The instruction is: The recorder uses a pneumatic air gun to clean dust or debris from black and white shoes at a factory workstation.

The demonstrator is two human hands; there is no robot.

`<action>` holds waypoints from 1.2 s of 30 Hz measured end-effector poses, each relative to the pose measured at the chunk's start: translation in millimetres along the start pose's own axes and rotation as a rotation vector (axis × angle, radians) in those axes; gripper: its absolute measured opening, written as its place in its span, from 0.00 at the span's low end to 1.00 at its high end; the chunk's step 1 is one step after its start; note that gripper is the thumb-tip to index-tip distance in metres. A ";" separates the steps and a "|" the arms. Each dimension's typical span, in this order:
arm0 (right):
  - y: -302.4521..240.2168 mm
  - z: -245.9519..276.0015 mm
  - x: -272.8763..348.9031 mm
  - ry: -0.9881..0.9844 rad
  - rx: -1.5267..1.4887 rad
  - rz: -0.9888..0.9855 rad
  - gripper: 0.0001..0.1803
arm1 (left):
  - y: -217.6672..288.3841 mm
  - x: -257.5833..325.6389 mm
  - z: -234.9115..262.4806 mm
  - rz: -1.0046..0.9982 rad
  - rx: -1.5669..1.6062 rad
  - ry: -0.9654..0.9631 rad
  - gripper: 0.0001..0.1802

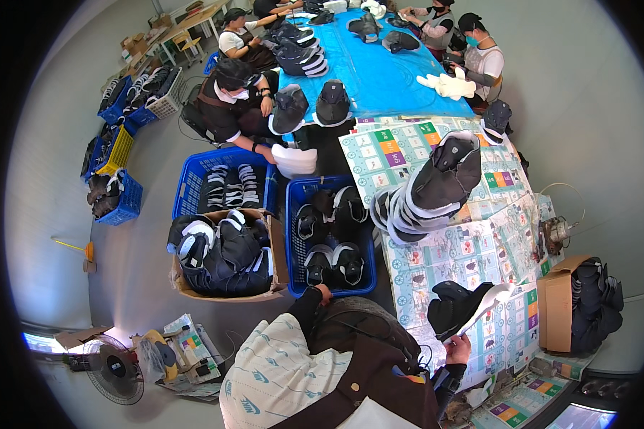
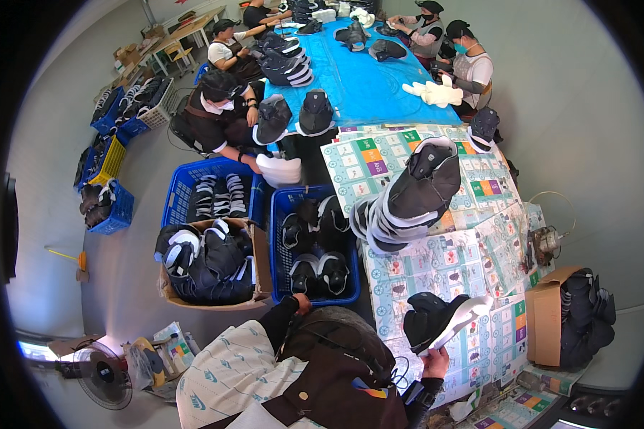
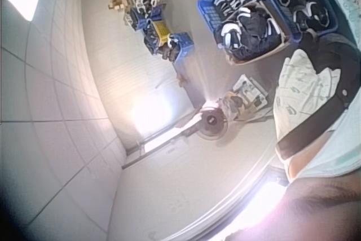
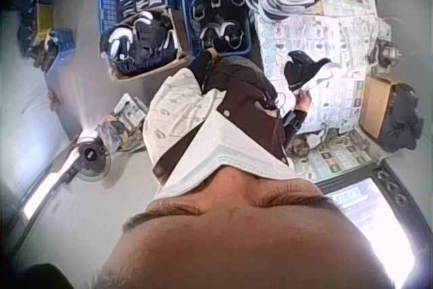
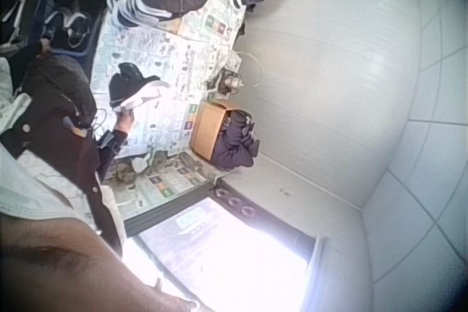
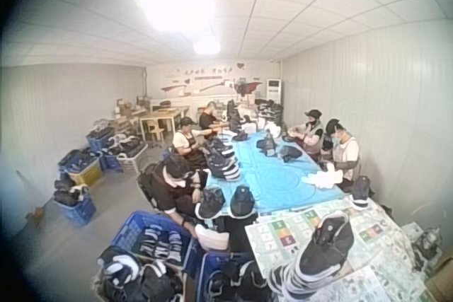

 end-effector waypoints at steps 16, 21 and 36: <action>0.7 -8.1 6.3 -0.008 -0.012 -0.008 0.07 | -4.1 -10.0 -5.4 -0.036 -0.092 0.035 0.19; -0.1 -5.3 8.8 0.004 0.003 -0.011 0.07 | 7.9 25.5 12.7 0.019 0.134 0.034 0.15; 4.5 -5.3 6.4 -0.014 -0.008 -0.004 0.10 | -8.8 18.7 -4.5 0.124 0.458 -0.031 0.17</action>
Point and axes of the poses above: each hand's wrist, its own x-axis away from the middle knuckle, its own z-axis out of the back of the hand, y = z × x, the point moved 10 cm from there along -x, towards the middle knuckle, and after that the axes turned 9 degrees about -x, right-handed, at the moved point
